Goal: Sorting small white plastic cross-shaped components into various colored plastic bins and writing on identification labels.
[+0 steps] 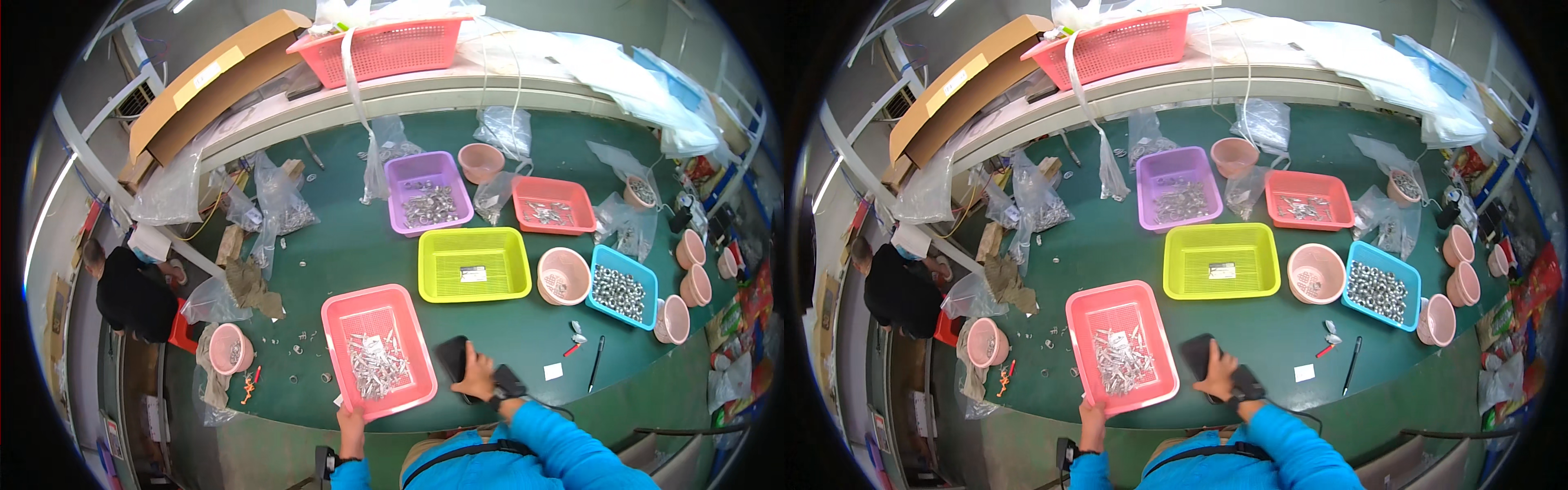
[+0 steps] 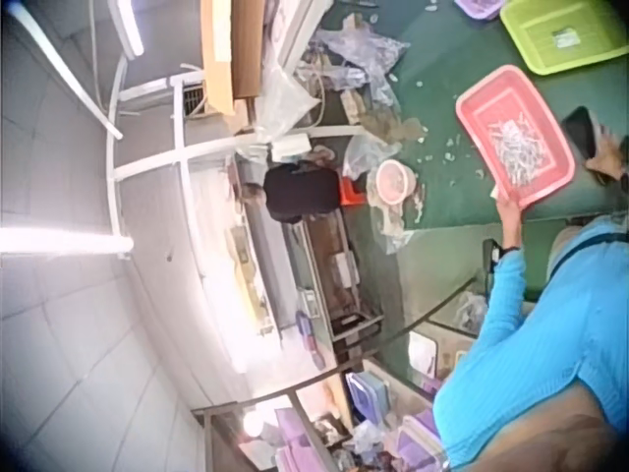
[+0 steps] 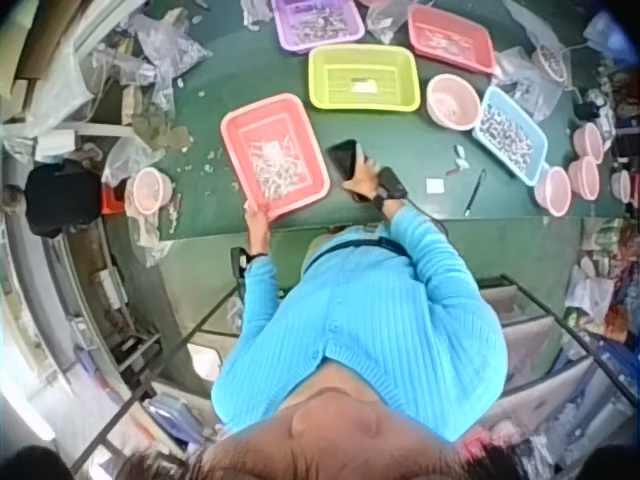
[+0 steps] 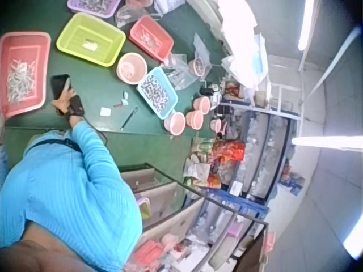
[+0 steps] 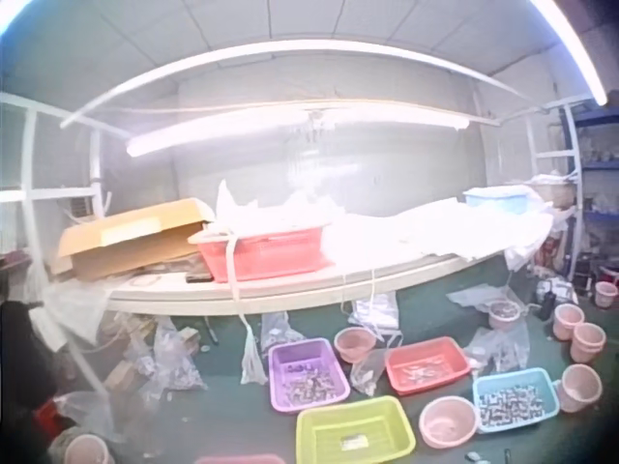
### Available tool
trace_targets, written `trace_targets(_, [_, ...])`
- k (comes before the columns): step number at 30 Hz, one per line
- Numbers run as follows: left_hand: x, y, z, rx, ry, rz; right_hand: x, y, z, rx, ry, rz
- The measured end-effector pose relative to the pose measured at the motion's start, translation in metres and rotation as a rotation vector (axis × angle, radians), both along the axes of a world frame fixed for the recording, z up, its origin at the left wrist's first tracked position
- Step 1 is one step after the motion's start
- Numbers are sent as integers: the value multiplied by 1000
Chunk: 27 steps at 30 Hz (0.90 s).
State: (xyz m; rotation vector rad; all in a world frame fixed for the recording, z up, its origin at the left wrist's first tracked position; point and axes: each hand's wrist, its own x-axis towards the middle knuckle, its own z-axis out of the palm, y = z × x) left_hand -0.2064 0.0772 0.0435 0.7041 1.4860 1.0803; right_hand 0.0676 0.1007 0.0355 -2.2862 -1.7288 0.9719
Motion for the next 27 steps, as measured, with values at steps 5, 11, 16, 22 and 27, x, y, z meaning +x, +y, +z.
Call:
trace_targets(5, [37,-18,25,219,98,15,95,-65,-5,-50,663,-440])
trace_targets(11, [91,3,2,456,337,-170,130,-129,53,97,732,-789])
trace_targets(16, [140,19,11,453,358,-341,140,-158,49,109,671,-958])
trace_targets(22, [172,19,27,826,655,-475,142,-181,25,121,693,-1007])
trace_targets(27, [179,21,26,954,774,-586,137,-181,21,127,664,-996])
